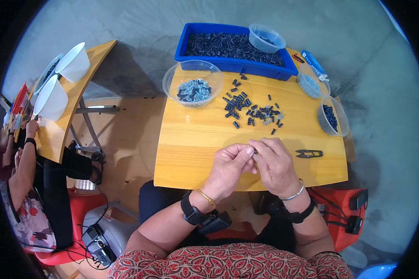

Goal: The person picks up a black plastic piece and a small metal part by hand, joins them together, and repeats this process several times before placing the completed assemblies into a clear plastic bowl.

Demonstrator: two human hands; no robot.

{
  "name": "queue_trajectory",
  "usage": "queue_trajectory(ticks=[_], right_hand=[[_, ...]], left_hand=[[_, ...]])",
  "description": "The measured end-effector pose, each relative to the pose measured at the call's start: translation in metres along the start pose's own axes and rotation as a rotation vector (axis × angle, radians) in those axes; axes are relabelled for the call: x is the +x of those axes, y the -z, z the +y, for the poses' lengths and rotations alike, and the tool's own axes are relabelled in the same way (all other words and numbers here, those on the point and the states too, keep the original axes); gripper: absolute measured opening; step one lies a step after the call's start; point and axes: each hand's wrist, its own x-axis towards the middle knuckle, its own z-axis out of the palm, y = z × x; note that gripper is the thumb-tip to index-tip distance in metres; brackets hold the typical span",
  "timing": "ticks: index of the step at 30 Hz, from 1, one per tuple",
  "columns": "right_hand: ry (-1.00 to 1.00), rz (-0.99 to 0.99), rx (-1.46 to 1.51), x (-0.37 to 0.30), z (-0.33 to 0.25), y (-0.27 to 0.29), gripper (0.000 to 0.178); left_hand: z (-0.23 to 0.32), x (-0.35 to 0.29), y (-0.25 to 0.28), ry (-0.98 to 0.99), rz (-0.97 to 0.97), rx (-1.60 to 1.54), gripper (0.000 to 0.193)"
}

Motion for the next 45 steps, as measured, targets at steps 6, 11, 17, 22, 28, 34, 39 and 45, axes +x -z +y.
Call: queue_trajectory(ticks=[6,11,17,22,28,34,39,45], right_hand=[[-0.09,-0.168,-0.178,0.003,0.049,0.028,0.016],[-0.14,-0.34,-0.195,0.012,0.065,0.025,0.017],[-0.182,-0.433,-0.151,0.013,0.085,0.013,0.01],[-0.204,-0.308,0.005,0.016,0.061,0.024,0.008],[-0.503,-0.173,0.647,0.0,0.017,0.013,0.004],[-0.568,-0.023,1.023,-0.019,0.022,0.0,0.007],[-0.578,0.052,1.402,-0.02,0.024,-0.011,0.011],[-0.577,0.116,1.434,-0.022,0.024,-0.018,0.012]], left_hand=[[0.006,0.0,0.0,0.05,0.013,-0.155,0.019],[0.005,0.0,0.003,0.083,0.026,-0.183,0.019],[0.007,0.001,0.003,0.091,0.007,-0.147,0.02],[0.008,0.002,0.001,0.088,-0.037,-0.217,0.019],[0.006,0.001,0.007,0.084,-0.017,-0.193,0.019],[0.004,0.001,0.002,0.058,-0.019,-0.148,0.016],[0.005,0.002,0.002,0.045,0.002,-0.107,0.015],[0.006,0.002,0.002,0.063,0.002,-0.106,0.015]])
